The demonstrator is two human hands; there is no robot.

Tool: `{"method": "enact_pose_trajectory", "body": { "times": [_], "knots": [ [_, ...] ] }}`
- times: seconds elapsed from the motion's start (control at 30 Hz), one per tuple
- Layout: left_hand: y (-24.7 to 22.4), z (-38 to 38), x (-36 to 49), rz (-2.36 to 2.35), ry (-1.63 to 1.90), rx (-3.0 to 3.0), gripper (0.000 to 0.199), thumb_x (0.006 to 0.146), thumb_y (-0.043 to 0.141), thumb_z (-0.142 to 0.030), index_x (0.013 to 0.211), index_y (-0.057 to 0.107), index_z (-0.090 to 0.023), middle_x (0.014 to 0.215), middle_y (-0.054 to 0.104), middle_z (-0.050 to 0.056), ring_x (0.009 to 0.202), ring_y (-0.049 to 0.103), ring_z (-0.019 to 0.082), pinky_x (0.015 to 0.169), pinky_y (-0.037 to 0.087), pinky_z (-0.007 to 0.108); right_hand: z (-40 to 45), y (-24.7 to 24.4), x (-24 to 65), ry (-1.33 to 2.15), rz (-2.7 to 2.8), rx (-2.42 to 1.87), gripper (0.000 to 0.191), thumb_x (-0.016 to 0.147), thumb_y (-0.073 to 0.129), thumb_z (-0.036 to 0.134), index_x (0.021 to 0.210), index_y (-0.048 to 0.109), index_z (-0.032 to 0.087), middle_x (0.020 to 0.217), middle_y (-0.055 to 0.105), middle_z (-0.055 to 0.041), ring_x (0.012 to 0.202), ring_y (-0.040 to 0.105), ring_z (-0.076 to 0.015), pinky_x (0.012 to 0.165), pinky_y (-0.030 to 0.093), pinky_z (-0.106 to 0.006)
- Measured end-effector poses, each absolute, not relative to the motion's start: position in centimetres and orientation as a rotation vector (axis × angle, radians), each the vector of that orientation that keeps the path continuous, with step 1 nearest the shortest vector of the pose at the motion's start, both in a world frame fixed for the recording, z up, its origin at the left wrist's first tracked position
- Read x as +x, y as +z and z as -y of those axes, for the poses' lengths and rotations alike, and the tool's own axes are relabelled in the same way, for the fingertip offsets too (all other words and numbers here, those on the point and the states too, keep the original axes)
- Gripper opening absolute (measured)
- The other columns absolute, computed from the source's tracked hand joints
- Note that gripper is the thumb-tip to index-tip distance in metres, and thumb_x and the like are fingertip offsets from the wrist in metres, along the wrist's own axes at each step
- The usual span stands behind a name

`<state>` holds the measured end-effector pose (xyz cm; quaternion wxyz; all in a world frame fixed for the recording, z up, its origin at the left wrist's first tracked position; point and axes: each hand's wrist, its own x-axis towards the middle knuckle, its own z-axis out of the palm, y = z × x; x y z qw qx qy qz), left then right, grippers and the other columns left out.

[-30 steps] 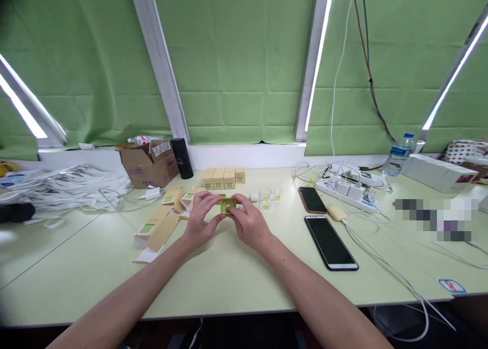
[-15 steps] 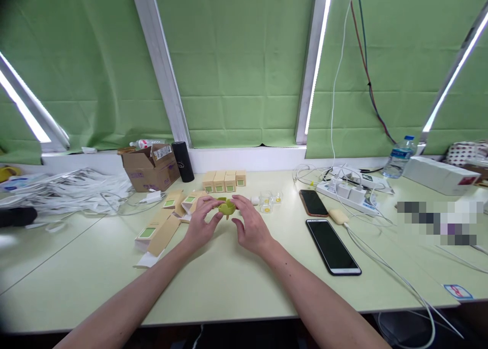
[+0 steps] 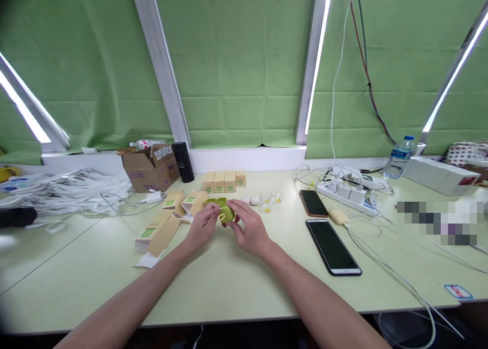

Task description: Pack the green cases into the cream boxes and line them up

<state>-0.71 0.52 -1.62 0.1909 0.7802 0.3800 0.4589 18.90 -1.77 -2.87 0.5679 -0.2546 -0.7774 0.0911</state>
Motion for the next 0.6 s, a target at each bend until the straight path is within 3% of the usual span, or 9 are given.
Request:
{"method": "enact_pose_trajectory", "body": {
  "times": [0.13,0.23,0.33,0.43,0.6],
  "knots": [
    [-1.5,-0.5,-0.8,-1.115,1.321,2.150,0.053,0.109,0.036,-0.048,0.081,0.070,-0.019,0.095,0.064,0.009,0.092,0.064,0.022,0.087,0.053,0.039,1.8,-2.7,19.0,0.384,1.730,-0.677,0.044,0.095,0.063,0.020,0.139,0.061,0.027,0.126,0.068,-0.0112,0.087,0.063,-0.0206,0.076,0.058,-0.038],
    [-1.1,-0.4,-1.1,-1.149,1.415,2.229,0.024,0.102,0.054,-0.035,0.116,0.068,-0.021,0.110,0.067,0.010,0.117,0.057,0.028,0.101,0.049,0.046,1.5,-2.6,19.4,0.453,1.684,-0.729,0.039,0.097,0.064,0.029,0.136,0.065,0.026,0.120,0.068,-0.0101,0.085,0.059,-0.0201,0.075,0.054,-0.038],
    [-0.8,-0.1,-1.1,-1.075,1.412,2.416,0.052,0.093,0.066,-0.021,0.143,0.053,-0.026,0.134,0.063,0.011,0.135,0.043,0.032,0.115,0.040,0.053,1.2,-2.6,19.5,0.499,1.673,-0.764,0.037,0.098,0.064,0.034,0.133,0.068,0.026,0.113,0.070,-0.0093,0.085,0.058,-0.0206,0.077,0.053,-0.038],
    [-0.8,0.4,-0.8,-0.999,1.340,2.588,0.053,0.093,0.064,-0.014,0.142,0.057,-0.031,0.146,0.055,0.010,0.138,0.041,0.032,0.117,0.037,0.055,1.2,-2.7,19.4,0.508,1.688,-0.782,0.034,0.096,0.066,0.036,0.128,0.071,0.025,0.109,0.071,-0.0095,0.091,0.059,-0.0230,0.078,0.052,-0.038],
    [-0.9,0.4,-0.3,-0.954,1.385,2.525,0.040,0.091,0.067,-0.013,0.127,0.068,-0.029,0.132,0.063,0.009,0.132,0.048,0.030,0.114,0.042,0.052,1.2,-2.7,19.3,0.510,1.665,-0.773,0.035,0.100,0.061,0.040,0.130,0.069,0.025,0.110,0.073,-0.0088,0.092,0.062,-0.0229,0.082,0.052,-0.039]
  ]
}}
